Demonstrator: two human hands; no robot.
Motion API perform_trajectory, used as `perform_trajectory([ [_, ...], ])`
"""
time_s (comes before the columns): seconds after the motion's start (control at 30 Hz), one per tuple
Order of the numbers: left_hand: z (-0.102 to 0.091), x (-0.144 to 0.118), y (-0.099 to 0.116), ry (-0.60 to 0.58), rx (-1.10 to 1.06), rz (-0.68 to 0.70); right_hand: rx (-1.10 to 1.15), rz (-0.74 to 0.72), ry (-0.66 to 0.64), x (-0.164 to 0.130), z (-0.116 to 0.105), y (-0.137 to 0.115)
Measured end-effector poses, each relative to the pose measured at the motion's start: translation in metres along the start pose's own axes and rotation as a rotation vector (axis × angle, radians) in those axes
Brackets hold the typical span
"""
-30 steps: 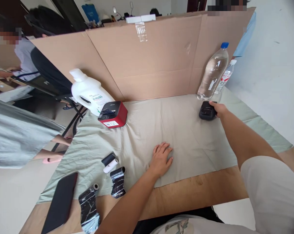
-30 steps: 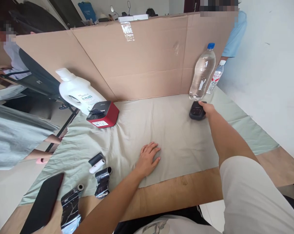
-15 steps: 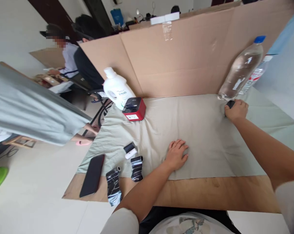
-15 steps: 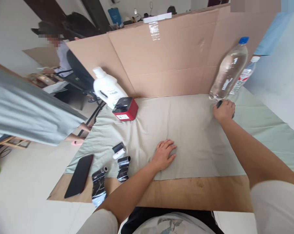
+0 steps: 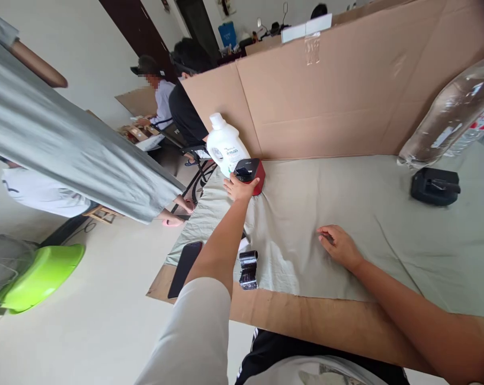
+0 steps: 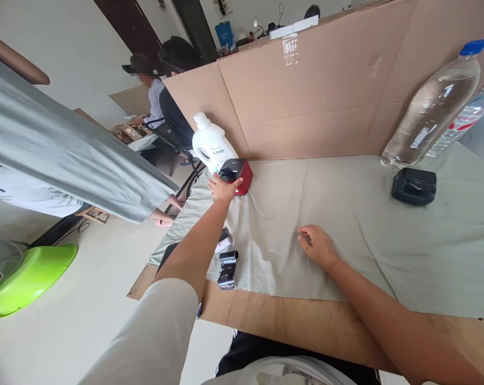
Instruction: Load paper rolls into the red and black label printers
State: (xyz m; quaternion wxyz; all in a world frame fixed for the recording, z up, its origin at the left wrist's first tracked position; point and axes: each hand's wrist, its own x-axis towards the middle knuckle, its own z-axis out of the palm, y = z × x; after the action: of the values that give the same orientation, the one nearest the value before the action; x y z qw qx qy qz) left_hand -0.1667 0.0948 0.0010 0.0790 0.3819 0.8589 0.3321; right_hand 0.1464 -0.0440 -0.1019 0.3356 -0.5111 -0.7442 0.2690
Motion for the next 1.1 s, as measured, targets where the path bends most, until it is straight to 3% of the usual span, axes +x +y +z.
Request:
perform_trajectory([
  [0.17,0.012,0.015,0.0,-0.091,0.011,-0.068,0.032,0.05,-0.009,0.003,-0.003,-0.004],
  [0.33,0.024,0.009,0.006,0.013,0.018,-0.051,0.03,0.039,-0.008,0.001,-0.004,-0.009],
  [0.47,0.019,-0.012,0.012,0.061,0.031,0.014,-0.031,0.068,-0.057,0.001,-0.006,-0.011],
  [0.6,0.005,-0.064,0.006,0.012,-0.084,0.237,-0.008,0.122,-0.071,0.002,-0.006,-0.009],
  [0.77,-0.006,-0.165,-0.009,-0.112,-0.367,0.516,0.283,0.221,0.109,-0.001,-0.002,0.006],
  [0.93,0.001,-0.254,-0.017,-0.185,-0.48,0.505,0.523,0.353,0.19,-0.003,-0.011,0.019],
  [1.1,0.009,-0.297,-0.031,-0.211,-0.465,0.458,0.401,0.273,0.246,0.001,-0.026,0.024],
])
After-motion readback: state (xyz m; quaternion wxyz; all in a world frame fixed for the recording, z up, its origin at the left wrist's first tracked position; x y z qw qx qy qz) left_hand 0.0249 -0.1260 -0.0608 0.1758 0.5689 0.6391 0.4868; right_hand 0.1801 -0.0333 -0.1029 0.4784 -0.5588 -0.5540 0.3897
